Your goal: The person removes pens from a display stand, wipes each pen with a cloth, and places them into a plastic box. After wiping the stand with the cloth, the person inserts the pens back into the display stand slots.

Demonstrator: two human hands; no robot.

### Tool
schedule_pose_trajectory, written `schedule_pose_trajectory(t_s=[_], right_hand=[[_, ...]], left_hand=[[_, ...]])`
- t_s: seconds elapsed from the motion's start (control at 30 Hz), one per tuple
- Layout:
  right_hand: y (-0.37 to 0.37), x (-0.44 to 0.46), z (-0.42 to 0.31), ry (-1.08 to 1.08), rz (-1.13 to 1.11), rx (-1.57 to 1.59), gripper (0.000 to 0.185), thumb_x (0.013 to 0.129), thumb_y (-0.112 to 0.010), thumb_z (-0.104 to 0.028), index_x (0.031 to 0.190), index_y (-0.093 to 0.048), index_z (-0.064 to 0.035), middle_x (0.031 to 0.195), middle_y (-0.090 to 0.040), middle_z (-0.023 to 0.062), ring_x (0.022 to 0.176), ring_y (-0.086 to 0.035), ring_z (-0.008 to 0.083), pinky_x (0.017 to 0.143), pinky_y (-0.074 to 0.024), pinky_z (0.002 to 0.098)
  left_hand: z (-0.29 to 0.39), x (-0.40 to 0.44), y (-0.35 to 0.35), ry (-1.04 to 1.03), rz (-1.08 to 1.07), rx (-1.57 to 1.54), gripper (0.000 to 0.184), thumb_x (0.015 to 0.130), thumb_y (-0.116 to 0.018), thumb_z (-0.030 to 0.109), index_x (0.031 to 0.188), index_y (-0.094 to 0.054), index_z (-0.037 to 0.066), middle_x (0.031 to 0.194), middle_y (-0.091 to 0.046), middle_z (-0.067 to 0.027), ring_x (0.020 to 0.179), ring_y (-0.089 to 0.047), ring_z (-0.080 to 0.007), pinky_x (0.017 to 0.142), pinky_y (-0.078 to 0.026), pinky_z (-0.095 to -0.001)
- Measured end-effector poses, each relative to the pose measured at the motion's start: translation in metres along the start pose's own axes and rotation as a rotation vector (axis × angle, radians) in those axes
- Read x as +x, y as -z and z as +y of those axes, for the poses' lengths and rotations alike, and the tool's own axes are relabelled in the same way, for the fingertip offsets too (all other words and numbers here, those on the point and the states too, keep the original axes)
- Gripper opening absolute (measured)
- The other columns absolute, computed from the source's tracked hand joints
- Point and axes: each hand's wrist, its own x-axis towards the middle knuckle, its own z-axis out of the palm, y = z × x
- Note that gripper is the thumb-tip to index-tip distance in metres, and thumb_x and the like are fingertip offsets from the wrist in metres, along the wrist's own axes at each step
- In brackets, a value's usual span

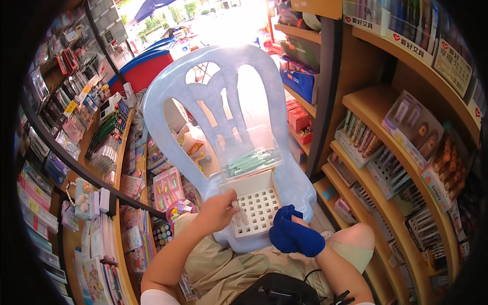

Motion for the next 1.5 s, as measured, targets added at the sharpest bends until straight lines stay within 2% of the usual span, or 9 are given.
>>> schedule_pose_trajectory(t_s=[0.07,0.23,0.4,0.67,1.1,1.2,1.23,1.37,1.5], right_hand=[[-0.005,-0.002,-0.004,-0.013,0.022,-0.007,0.013,0.095,-0.05,-0.024,0.095,-0.049,-0.0112,0.077,-0.048,-0.0021,0.066,-0.047,0.0087,0.056,-0.0387,0.0225],[0.002,-0.005,-0.003,-0.041,-0.037,0.147,0.017,0.096,-0.047,-0.028,0.102,-0.05,-0.0119,0.081,-0.051,-0.0009,0.071,-0.05,0.0098,0.062,-0.0405,0.0223],[-0.001,0.002,0.008,0.126,0.146,-0.292,0.021,0.095,-0.048,-0.029,0.107,-0.049,-0.0108,0.084,-0.053,-0.0007,0.07,-0.051,0.009,0.06,-0.0415,0.0214],[0.026,-0.015,0.014,0.072,0.117,-0.052,0.025,0.097,-0.047,-0.031,0.109,-0.052,-0.009,0.09,-0.055,-0.002,0.076,-0.053,0.0061,0.065,-0.0433,0.0197],[0.022,-0.018,0.0,0.186,0.385,0.105,0.022,0.095,-0.052,-0.024,0.108,-0.057,-0.0067,0.092,-0.062,0.0036,0.083,-0.062,0.0107,0.071,-0.0514,0.0235],[0.044,-0.008,0.004,0.232,0.292,0.229,0.015,0.094,-0.051,-0.02,0.091,-0.056,-0.0073,0.082,-0.059,0.0037,0.074,-0.06,0.0123,0.066,-0.0505,0.0259],[0.05,-0.006,0.005,0.259,0.209,0.286,0.014,0.094,-0.05,-0.02,0.088,-0.055,-0.0079,0.08,-0.058,0.0035,0.071,-0.059,0.0127,0.065,-0.05,0.0265],[0.059,-0.006,0.009,0.312,0.237,0.24,0.016,0.093,-0.045,-0.022,0.079,-0.049,-0.0158,0.073,-0.05,0.0021,0.068,-0.049,0.0159,0.063,-0.043,0.0301],[0.072,-0.004,0.01,0.433,0.09,0.317,0.011,0.093,-0.047,-0.015,0.083,-0.051,-0.0106,0.075,-0.054,0.0031,0.07,-0.054,0.0146,0.067,-0.0481,0.0304]], left_hand=[[-0.001,0.002,0.011,0.073,-0.03,-0.157,0.025,0.078,-0.066,0.007,0.092,-0.046,0.002,0.071,-0.059,-0.0174,0.067,-0.06,-0.0354,0.062,-0.046,-0.0396],[-0.017,0.003,0.008,0.148,0.008,-0.731,0.02,0.087,-0.06,0.003,0.096,-0.043,0.005,0.077,-0.066,-0.0104,0.071,-0.06,-0.0089,0.06,-0.045,-0.0253],[0.006,0.006,-0.036,0.203,-0.004,-0.795,0.023,0.086,-0.063,0.008,0.096,-0.043,0.004,0.076,-0.067,-0.0112,0.068,-0.06,-0.0105,0.058,-0.044,-0.0237],[0.046,0.035,-0.086,0.265,0.033,-0.69,0.017,0.084,-0.065,0.005,0.091,-0.05,0.002,0.085,-0.067,-0.0107,0.079,-0.062,-0.0122,0.067,-0.05,-0.0247],[0.086,-0.001,-0.123,-0.227,0.155,-0.161,0.039,0.081,-0.065,0.015,0.115,-0.054,-0.001,0.123,-0.05,-0.0226,0.113,-0.047,-0.0382,0.098,-0.037,-0.0426],[0.117,-0.017,-0.125,-0.08,0.306,-0.081,0.044,0.078,-0.068,0.016,0.115,-0.052,-0.002,0.12,-0.048,-0.0234,0.112,-0.044,-0.0401,0.095,-0.036,-0.0456],[0.122,-0.019,-0.122,-0.113,0.394,-0.069,0.037,0.076,-0.07,0.016,0.105,-0.054,0.0,0.099,-0.054,-0.018,0.093,-0.053,-0.0319,0.081,-0.044,-0.0408],[0.113,-0.025,-0.141,-0.077,0.166,-0.254,0.031,0.077,-0.072,0.02,0.09,-0.05,0.003,0.071,-0.057,-0.0071,0.055,-0.055,-0.0196,0.051,-0.045,-0.0292],[0.111,-0.024,-0.148,0.182,-0.09,-0.602,0.025,0.081,-0.068,0.015,0.091,-0.05,0.001,0.074,-0.062,-0.0095,0.057,-0.058,-0.0162,0.053,-0.046,-0.0289]])
